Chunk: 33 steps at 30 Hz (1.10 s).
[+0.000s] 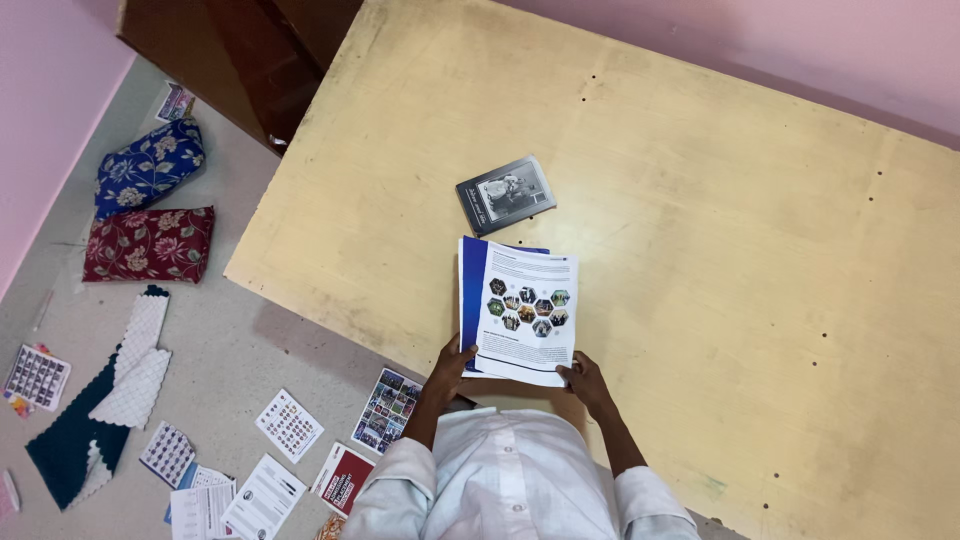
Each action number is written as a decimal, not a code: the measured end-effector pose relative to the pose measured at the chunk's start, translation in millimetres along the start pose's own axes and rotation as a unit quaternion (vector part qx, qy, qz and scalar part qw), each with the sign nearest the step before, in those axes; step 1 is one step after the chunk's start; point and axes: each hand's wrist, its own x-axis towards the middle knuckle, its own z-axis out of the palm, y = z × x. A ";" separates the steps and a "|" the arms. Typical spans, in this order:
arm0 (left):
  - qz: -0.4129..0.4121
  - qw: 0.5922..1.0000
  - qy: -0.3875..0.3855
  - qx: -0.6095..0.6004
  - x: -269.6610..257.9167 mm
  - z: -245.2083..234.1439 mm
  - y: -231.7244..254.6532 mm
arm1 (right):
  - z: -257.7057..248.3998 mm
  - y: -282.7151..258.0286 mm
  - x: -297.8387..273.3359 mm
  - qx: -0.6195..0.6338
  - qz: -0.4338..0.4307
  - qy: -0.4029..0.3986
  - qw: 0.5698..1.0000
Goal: The person gathers papers from the floor, stacks them, and places the stack inside a cabinet.
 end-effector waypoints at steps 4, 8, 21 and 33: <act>0.048 0.998 -0.020 0.026 -6.3 -1.7 -6.5 | 6.0 4.1 -3.9 -0.026 0.000 -0.030 0.999; -0.059 0.997 0.006 0.042 -14.3 -3.6 -9.3 | 6.2 9.8 -6.6 -0.059 0.024 -0.042 0.997; 0.033 0.987 0.075 0.136 -16.9 -9.2 -16.2 | 24.4 8.6 -3.9 -0.191 0.047 0.010 0.980; 0.055 0.984 0.065 0.155 -23.0 -23.9 -7.0 | 36.1 13.1 -7.5 -0.113 0.134 -0.013 0.985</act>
